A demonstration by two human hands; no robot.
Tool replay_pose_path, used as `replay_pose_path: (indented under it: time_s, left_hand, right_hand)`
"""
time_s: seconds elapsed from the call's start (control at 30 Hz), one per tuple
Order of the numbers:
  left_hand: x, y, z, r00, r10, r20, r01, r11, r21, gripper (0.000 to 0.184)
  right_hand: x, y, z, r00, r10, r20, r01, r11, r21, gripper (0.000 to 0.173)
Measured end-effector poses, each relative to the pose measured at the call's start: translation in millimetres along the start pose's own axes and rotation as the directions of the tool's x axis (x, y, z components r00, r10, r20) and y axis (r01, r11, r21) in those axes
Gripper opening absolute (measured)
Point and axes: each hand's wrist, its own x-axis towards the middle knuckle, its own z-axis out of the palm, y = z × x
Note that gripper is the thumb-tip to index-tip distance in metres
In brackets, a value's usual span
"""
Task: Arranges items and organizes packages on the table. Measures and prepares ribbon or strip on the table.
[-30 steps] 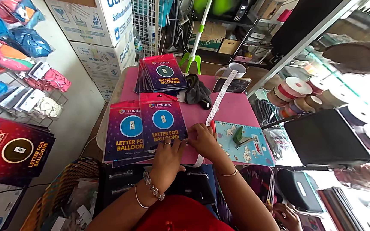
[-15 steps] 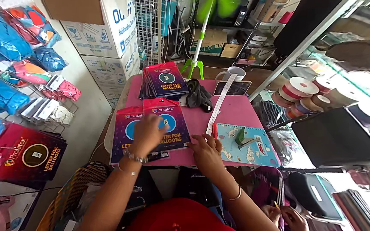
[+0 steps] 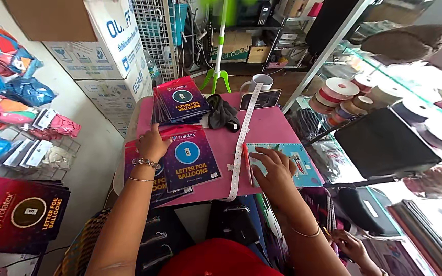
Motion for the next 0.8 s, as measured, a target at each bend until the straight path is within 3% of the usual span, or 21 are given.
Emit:
replay_pose_path:
  time_s: [0.27,0.33,0.43,0.5,0.8]
  left_hand:
    - [1.3,6.1,-2.6,0.989,0.098,-0.107,-0.118,0.973,-0.197,0.038]
    - [3.1,5.1,-4.7,0.990,0.097,-0.105,-0.118,0.967,-0.226,0.045]
    - [4.7,3.6,-5.0,0.998,0.069,-0.008,-0.069,0.991,-0.111,0.073]
    - [6.1,5.0,-1.6,0.997,0.052,0.049,-0.049,0.997,-0.059,0.075]
    - [4.9,6.8,-1.1,0.994,0.105,-0.005,-0.105,0.990,-0.098,0.029]
  right_hand:
    - [1.9,20.3,-15.3,0.992,0.099,-0.073,-0.099,0.995,-0.004,0.031]
    - [1.9,22.7,-13.3,0.991,0.115,-0.066,-0.116,0.993,-0.012,0.031]
    - [0.7,22.2,-9.3,0.991,0.131,-0.029,-0.132,0.991,-0.009,0.031]
    - [0.0,20.5,-6.7,0.991,0.131,-0.013,-0.131,0.991,-0.002,0.031]
    - [-0.9,25.4,-7.8,0.987,0.158,-0.026,-0.158,0.987,0.003,0.031]
